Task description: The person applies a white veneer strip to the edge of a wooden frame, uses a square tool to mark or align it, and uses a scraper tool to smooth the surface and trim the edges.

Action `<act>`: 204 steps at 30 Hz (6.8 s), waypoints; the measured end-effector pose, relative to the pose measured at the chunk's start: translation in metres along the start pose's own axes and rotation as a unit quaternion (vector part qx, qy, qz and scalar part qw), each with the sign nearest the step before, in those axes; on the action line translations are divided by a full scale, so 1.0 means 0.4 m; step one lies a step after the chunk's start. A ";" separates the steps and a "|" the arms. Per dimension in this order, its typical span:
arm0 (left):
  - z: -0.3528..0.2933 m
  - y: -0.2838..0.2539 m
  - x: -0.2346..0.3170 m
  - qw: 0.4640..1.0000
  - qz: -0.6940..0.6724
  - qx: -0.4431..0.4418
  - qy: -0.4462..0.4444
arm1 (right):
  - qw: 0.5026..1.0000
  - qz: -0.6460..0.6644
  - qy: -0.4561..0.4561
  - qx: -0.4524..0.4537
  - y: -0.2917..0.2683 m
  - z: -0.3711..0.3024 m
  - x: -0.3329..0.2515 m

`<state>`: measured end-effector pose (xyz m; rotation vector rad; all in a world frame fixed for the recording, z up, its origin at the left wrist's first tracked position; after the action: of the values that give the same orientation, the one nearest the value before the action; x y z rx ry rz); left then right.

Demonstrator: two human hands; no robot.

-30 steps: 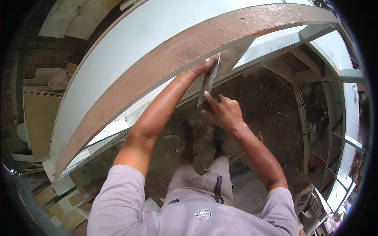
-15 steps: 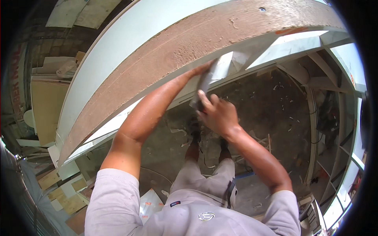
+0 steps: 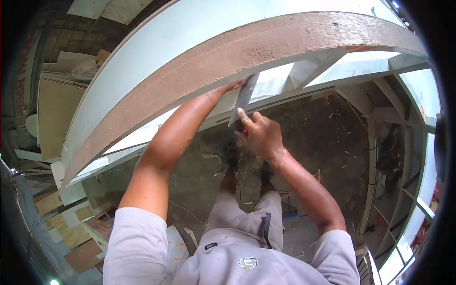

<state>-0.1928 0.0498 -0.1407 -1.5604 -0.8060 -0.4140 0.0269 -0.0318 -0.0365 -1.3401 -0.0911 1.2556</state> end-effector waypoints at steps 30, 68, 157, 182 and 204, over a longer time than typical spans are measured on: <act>-0.182 -0.168 0.100 0.987 0.155 -0.001 0.034 | 0.996 -0.018 0.053 0.073 0.155 -0.018 -0.176; -0.373 -0.319 -0.061 0.909 0.416 0.029 0.015 | 0.997 0.000 0.049 0.065 0.343 -0.022 -0.422; -0.385 -0.131 0.174 0.965 0.167 0.171 0.103 | 0.768 -0.228 0.597 0.029 -0.575 -1.114 -0.020; -0.297 -0.197 0.116 0.893 0.268 0.223 0.284 | 0.627 -0.164 0.752 0.117 -0.365 -1.155 -0.280; -0.219 -0.114 0.075 0.897 -0.282 -0.021 -0.340 | 0.678 -0.147 0.708 0.132 -0.477 -1.154 -0.152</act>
<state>-0.1875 -0.0281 -0.0731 -1.4968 -1.8280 -0.2899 0.4319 -0.3294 -0.0091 -1.6058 0.9025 -0.2928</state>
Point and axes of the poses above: each hand's wrist, its own z-axis towards the middle knuckle, its own y-axis out of the palm, x = y × z, the point moved 4 cm from there along z, towards the middle knuckle, and after that the axes turned 15 degrees about x, right-handed, at the moved point
